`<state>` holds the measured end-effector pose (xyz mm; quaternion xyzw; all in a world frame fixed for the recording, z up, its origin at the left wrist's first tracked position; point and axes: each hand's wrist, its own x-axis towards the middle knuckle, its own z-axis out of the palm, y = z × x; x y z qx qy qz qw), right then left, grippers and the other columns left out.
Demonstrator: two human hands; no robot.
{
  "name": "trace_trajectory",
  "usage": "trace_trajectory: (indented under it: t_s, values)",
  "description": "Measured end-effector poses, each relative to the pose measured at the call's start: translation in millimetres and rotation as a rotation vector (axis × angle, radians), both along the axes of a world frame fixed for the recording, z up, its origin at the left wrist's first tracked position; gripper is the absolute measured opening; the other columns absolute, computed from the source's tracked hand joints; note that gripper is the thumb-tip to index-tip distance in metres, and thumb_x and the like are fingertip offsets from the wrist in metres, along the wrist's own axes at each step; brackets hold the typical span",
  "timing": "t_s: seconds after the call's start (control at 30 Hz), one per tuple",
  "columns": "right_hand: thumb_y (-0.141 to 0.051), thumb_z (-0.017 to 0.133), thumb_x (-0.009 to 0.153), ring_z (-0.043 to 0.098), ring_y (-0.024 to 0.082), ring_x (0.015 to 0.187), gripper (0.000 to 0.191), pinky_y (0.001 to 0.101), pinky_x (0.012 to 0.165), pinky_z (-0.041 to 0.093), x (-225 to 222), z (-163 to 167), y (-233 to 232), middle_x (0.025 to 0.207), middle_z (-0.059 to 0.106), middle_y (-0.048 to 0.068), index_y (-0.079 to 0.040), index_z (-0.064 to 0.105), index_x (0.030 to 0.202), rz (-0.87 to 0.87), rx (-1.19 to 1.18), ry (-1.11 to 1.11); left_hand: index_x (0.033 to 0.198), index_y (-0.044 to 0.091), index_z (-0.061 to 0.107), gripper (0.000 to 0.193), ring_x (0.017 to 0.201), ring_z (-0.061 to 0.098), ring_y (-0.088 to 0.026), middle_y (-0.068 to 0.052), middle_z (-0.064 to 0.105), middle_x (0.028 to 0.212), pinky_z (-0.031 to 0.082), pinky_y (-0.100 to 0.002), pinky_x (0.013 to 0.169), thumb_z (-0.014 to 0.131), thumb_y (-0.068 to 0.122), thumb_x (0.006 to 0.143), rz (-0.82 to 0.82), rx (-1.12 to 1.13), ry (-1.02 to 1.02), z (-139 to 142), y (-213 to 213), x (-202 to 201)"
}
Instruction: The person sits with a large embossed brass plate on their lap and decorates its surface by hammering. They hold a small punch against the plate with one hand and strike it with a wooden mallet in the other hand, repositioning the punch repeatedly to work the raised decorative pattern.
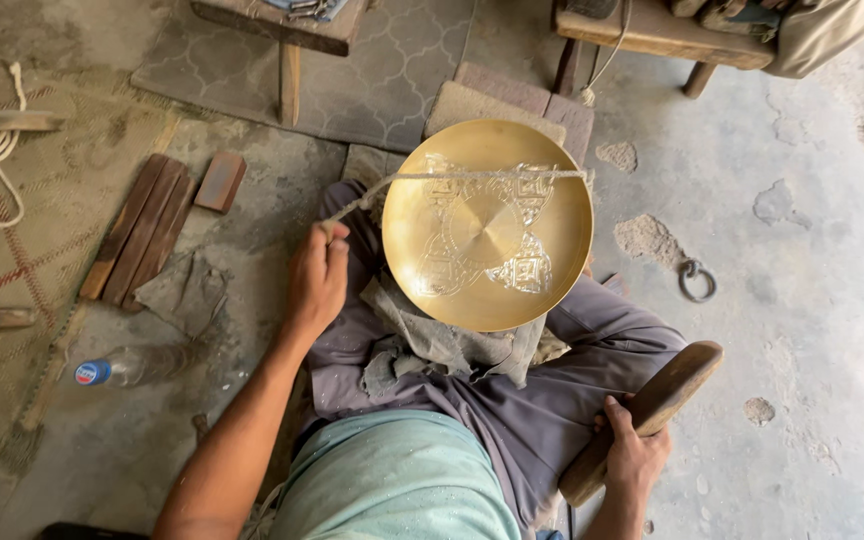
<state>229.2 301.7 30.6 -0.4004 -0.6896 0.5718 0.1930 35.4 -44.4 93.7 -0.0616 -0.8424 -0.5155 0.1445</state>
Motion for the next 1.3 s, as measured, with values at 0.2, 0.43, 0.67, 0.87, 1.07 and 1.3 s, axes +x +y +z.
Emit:
trace_trajectory:
  t_s: [0.2, 0.43, 0.67, 0.87, 1.07, 1.3]
  values:
    - [-0.011, 0.078, 0.085, 0.067, 0.018, 0.067, 0.03, 0.0313, 0.064, 0.054, -0.9, -3.9, 6.4, 0.081, 0.068, 0.01, 0.003, 0.064, 0.107, -0.004, 0.025, 0.003, 0.111, -0.001, 0.06, 0.026, 0.094, 0.067, -0.04, -0.02, 0.069, 0.101, 0.052, -0.047, 0.08, 0.055, 0.025, 0.107, -0.063, -0.037, 0.014, 1.8, 45.9, -45.1]
    - [-0.012, 0.08, 0.085, 0.069, 0.017, 0.068, 0.031, 0.0306, 0.066, 0.055, 1.5, -12.0, 9.4, 0.081, 0.071, 0.012, 0.006, 0.066, 0.106, 0.008, 0.081, -0.036, 0.108, -0.003, 0.052, 0.022, 0.089, 0.063, -0.048, -0.025, 0.064, 0.094, 0.046, -0.052, 0.074, 0.051, 0.019, 0.108, 0.061, 0.0, -0.012, -33.9, 55.8, -9.3]
    - [-0.013, 0.08, 0.086, 0.071, 0.017, 0.069, 0.031, 0.0305, 0.067, 0.056, -7.0, -24.1, 15.2, 0.081, 0.073, 0.013, 0.007, 0.066, 0.107, 0.035, 0.132, -0.129, 0.106, 0.001, 0.058, 0.026, 0.083, 0.067, -0.041, -0.02, 0.069, 0.091, 0.051, -0.047, 0.071, 0.056, 0.027, 0.105, 0.001, -0.039, -0.278, -53.7, 36.2, 18.6]
    - [-0.012, 0.079, 0.087, 0.07, 0.017, 0.069, 0.03, 0.0301, 0.066, 0.056, -21.0, -37.5, 26.1, 0.084, 0.071, 0.012, 0.006, 0.066, 0.107, 0.036, 0.088, -0.114, 0.129, -0.002, 0.06, 0.038, 0.097, 0.066, -0.039, -0.022, 0.066, 0.108, 0.05, -0.048, 0.084, 0.058, 0.026, 0.103, 0.034, -0.158, -0.177, -68.9, 23.6, 10.7]
    - [-0.009, 0.079, 0.087, 0.068, 0.016, 0.069, 0.028, 0.0308, 0.064, 0.056, -26.9, -44.0, 32.0, 0.084, 0.068, 0.011, 0.007, 0.063, 0.103, 0.05, 0.065, -0.051, 0.135, -0.005, 0.057, 0.042, 0.113, 0.064, -0.043, -0.025, 0.065, 0.124, 0.05, -0.047, 0.095, 0.059, 0.024, 0.105, 0.01, -0.19, -0.076, -86.3, 41.1, -23.7]
    - [-0.007, 0.079, 0.087, 0.068, 0.017, 0.069, 0.027, 0.0303, 0.064, 0.055, -46.1, -62.0, 48.6, 0.083, 0.069, 0.011, 0.006, 0.064, 0.103, 0.02, 0.114, -0.155, 0.134, 0.001, 0.06, 0.041, 0.093, 0.067, -0.033, -0.021, 0.064, 0.117, 0.054, -0.042, 0.076, 0.064, 0.024, 0.101, 0.015, -0.216, -0.242, -80.1, 40.5, -34.6]
